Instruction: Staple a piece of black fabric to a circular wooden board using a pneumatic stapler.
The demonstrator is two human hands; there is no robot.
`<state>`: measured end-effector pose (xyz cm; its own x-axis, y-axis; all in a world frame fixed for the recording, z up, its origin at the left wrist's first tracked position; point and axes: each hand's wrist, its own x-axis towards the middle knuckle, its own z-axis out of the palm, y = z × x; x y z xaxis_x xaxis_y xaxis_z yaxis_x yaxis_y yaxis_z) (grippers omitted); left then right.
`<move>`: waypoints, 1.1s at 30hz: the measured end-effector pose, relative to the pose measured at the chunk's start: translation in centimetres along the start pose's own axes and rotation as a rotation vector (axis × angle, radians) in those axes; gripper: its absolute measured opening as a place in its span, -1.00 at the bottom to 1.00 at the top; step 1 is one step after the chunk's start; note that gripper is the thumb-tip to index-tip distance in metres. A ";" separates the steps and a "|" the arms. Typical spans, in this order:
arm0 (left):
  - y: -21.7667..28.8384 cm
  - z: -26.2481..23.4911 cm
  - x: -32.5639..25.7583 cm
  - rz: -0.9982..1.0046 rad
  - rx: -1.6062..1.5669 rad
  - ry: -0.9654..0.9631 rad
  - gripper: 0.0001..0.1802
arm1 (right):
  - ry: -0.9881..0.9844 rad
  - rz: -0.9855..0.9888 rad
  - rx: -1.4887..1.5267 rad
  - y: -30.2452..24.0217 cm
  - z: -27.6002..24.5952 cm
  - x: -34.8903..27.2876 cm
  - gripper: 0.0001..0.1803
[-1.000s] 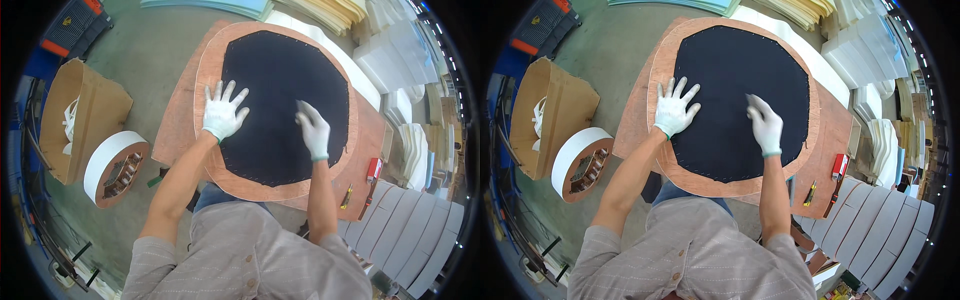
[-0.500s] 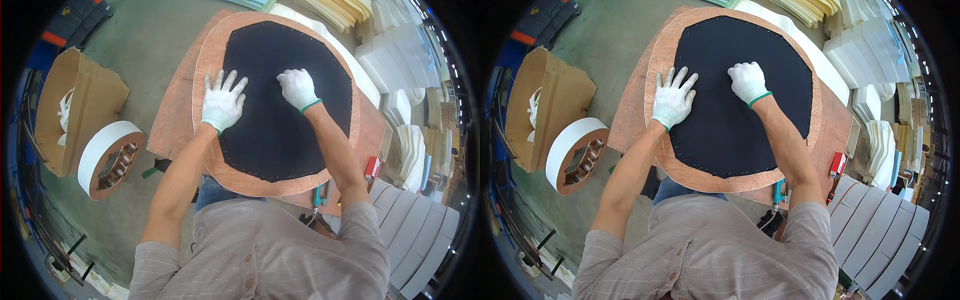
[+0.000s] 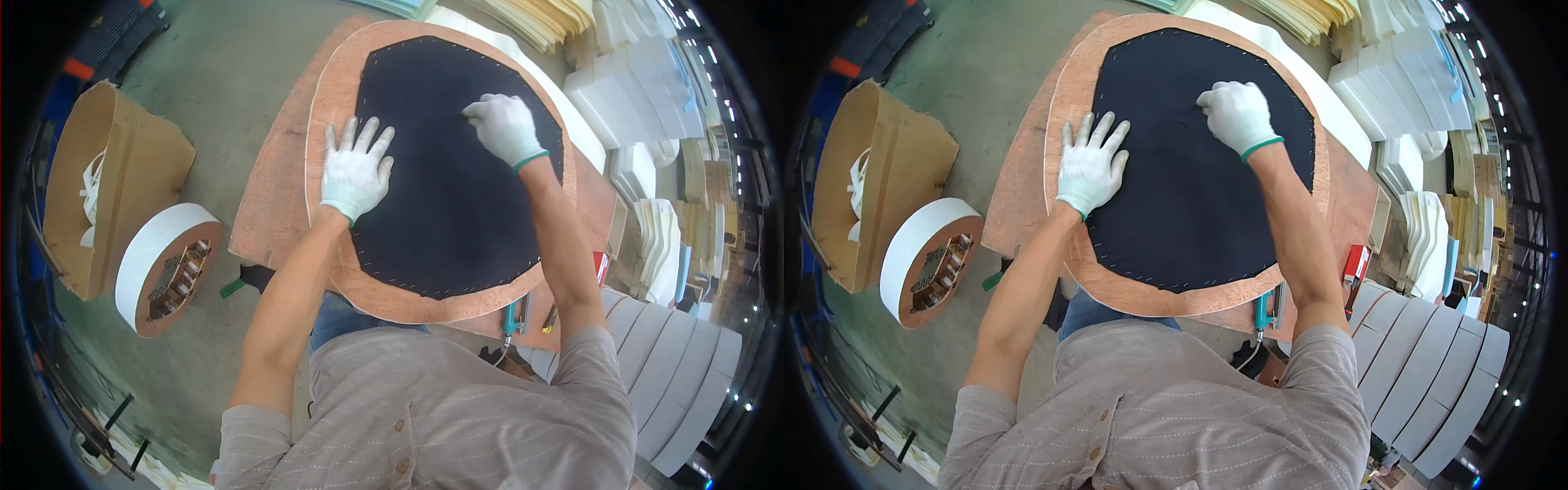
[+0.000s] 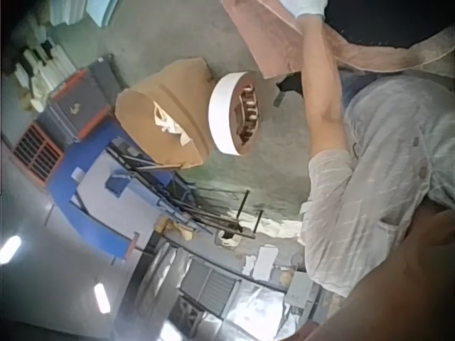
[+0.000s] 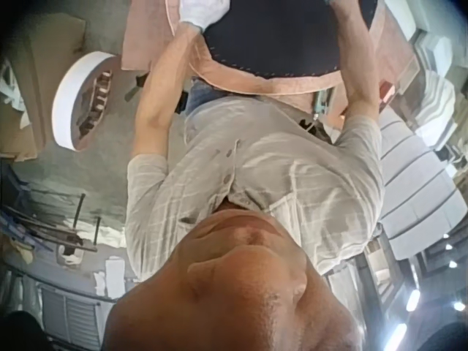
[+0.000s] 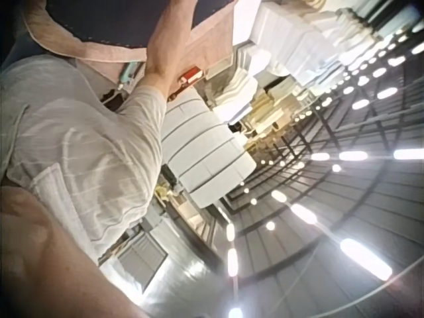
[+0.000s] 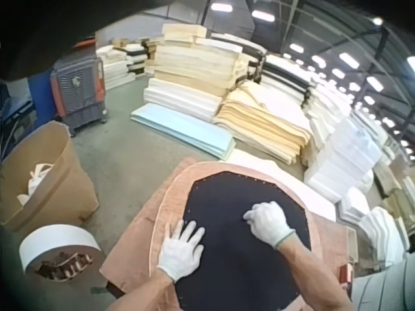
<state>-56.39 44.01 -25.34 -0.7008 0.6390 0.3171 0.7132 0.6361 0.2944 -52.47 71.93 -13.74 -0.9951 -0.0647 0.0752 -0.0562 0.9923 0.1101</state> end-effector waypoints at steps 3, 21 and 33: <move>-0.2 -0.4 -0.2 -0.002 0.007 -0.011 -0.41 | 0.005 0.089 0.098 0.6 -2.3 -1.7 -0.86; -0.1 1.1 0.5 0.011 -0.055 0.101 -0.48 | 0.009 -0.142 0.108 -7.9 3.5 -10.1 -0.87; -1.3 1.8 0.4 -0.047 -0.393 0.363 -0.62 | -0.086 -0.201 0.047 -10.5 1.5 -10.8 -0.91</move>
<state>-57.65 44.20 -27.19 -0.7317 0.3787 0.5667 0.6816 0.4057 0.6089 -41.30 62.40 -17.16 -0.9668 -0.2541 -0.0286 -0.2555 0.9644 0.0682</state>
